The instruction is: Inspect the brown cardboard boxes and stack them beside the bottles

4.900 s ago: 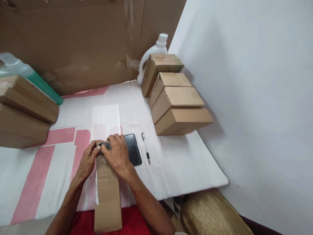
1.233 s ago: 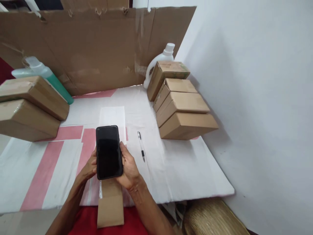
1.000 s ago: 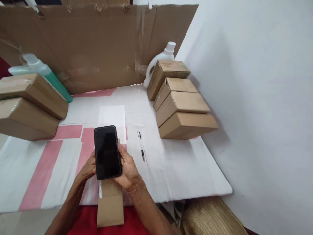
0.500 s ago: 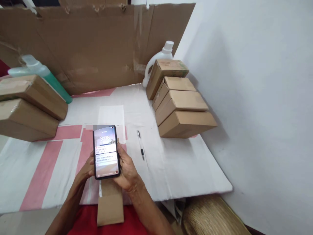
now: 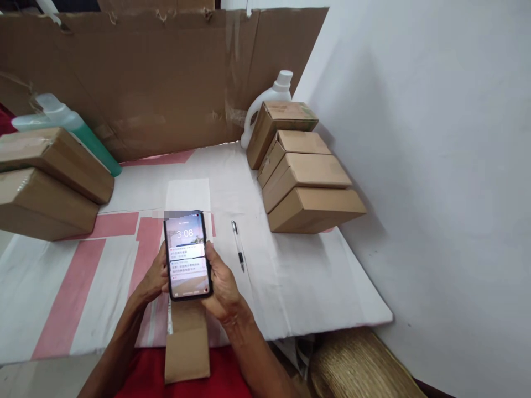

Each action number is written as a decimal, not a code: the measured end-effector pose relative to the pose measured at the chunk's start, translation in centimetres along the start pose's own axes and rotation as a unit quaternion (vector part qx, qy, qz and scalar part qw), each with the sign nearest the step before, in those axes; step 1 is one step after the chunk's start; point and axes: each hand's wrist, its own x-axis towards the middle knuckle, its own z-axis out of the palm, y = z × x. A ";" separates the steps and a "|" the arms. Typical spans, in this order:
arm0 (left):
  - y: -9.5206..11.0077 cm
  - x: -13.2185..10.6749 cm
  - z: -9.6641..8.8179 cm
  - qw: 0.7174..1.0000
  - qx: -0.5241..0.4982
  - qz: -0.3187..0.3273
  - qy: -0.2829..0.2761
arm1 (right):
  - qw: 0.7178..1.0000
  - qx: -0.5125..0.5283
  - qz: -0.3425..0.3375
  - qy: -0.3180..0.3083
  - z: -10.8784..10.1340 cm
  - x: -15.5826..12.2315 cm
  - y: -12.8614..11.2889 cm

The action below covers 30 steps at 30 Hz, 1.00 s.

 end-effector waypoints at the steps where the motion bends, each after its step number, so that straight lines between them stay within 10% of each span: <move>1: 0.2 0.0 0.0 1.000 0.017 0.003 -0.003 | 1.000 -0.012 -0.015 0.013 -0.1 -0.2 -0.5; 7: 1.1 -0.2 -0.4 0.998 0.052 -0.016 -0.028 | 0.962 -0.172 -0.126 0.169 -3.7 -0.7 -3.1; 16: 1.2 -0.2 -0.2 0.998 0.059 -0.014 -0.019 | 0.715 -0.577 -0.206 0.336 -11.1 2.0 0.4; 27: -0.2 -0.7 0.2 0.996 0.058 0.036 0.052 | 0.584 -0.689 -0.232 0.362 -10.8 1.7 1.6; 30: -1.6 -2.0 0.1 0.990 0.050 0.062 0.117 | 0.628 -0.673 -0.253 0.298 -9.9 -0.2 1.7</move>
